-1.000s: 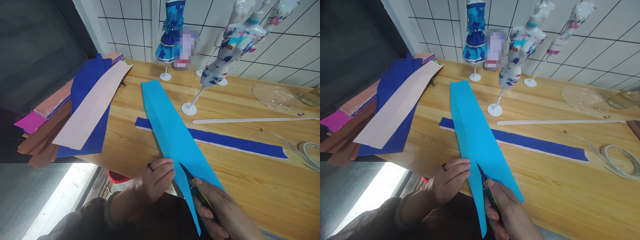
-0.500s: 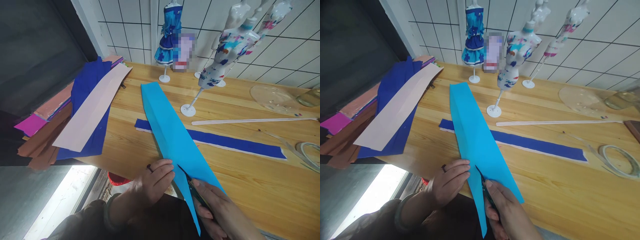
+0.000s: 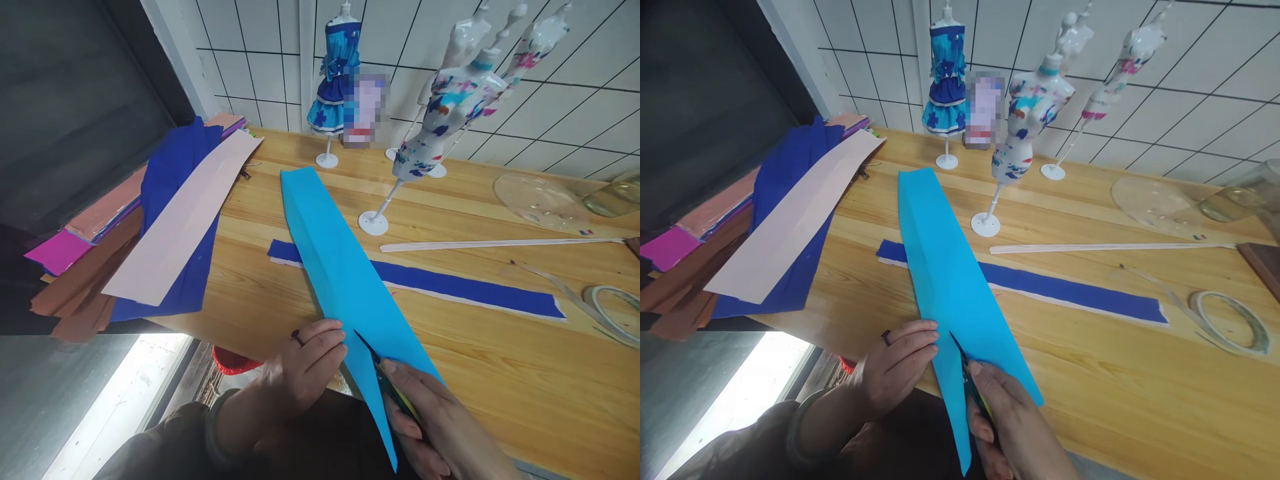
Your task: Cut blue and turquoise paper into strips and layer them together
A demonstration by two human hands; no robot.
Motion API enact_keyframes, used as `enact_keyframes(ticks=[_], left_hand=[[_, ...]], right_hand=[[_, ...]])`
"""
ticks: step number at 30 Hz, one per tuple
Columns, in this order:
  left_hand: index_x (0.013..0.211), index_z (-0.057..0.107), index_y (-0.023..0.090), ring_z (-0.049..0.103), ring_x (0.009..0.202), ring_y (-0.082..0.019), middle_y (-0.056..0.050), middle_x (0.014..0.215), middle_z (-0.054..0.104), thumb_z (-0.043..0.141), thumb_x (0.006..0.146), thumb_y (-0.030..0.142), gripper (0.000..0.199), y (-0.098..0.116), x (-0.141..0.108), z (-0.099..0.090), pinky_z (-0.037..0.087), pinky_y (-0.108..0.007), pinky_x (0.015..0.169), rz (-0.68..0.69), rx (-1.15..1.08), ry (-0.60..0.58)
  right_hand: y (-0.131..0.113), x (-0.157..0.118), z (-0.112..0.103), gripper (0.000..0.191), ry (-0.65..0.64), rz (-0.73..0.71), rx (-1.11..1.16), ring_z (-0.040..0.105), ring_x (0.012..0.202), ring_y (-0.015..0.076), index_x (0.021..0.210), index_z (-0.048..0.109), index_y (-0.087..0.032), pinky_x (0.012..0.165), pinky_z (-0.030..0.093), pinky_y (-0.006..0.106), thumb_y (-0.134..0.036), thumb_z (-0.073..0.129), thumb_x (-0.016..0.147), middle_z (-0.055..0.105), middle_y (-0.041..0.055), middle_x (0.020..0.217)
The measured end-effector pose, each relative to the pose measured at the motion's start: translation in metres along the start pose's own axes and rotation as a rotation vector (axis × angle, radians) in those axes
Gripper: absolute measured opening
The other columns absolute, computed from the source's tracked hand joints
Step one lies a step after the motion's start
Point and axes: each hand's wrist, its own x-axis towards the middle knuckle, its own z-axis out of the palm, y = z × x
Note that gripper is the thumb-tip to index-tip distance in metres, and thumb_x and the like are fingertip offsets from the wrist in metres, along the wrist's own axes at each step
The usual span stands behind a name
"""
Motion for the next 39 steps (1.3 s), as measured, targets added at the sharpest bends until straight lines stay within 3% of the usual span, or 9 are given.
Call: enact_keyframes(ticks=[6, 11, 21, 39], left_hand=[[0.101, 0.057, 0.005, 0.055, 0.113, -0.027, -0.017, 0.099, 0.065, 0.054, 0.082, 0.006, 0.02, 0.0, -0.001, 0.001, 0.054, -0.041, 0.089, -0.009, -0.012, -0.008], [0.102, 0.057, 0.007, 0.056, 0.112, -0.027, -0.016, 0.098, 0.066, 0.053, 0.084, 0.008, 0.018, 0.0, -0.002, 0.002, 0.054, -0.042, 0.088, -0.031, -0.029, 0.013], [0.1, 0.058, 0.006, 0.056, 0.111, -0.027, -0.017, 0.097, 0.065, 0.052, 0.083, 0.007, 0.018, 0.001, 0.0, 0.001, 0.055, -0.041, 0.087, -0.041, -0.061, 0.027], [0.101, 0.058, 0.004, 0.056, 0.111, -0.027, -0.017, 0.098, 0.066, 0.056, 0.081, 0.006, 0.02, 0.0, 0.0, 0.0, 0.055, -0.041, 0.088, -0.039, -0.055, 0.036]], right_hand=[[-0.004, 0.002, 0.0, 0.041, 0.014, 0.077, 0.055, 0.024, 0.023, 0.0041, 0.065, 0.044, -0.02, 0.027, 0.023, 0.017, -0.054, 0.037, 0.085, 0.034, -0.0105, 0.035], [-0.01, 0.006, 0.003, 0.041, -0.002, 0.021, 0.112, 0.022, 0.024, 0.0017, 0.062, 0.042, -0.02, 0.027, 0.023, 0.016, -0.054, 0.043, 0.084, 0.04, -0.0098, 0.042], [-0.015, 0.013, 0.006, 0.05, -0.021, 0.016, 0.07, 0.024, 0.024, 0.002, 0.051, 0.041, -0.018, 0.028, 0.023, 0.015, -0.052, 0.038, 0.088, 0.034, -0.0092, 0.036], [-0.013, 0.016, 0.009, 0.053, -0.005, 0.01, 0.068, 0.023, 0.023, 0.0031, 0.048, 0.04, -0.019, 0.028, 0.022, 0.016, -0.054, 0.038, 0.087, 0.027, -0.0095, 0.03]])
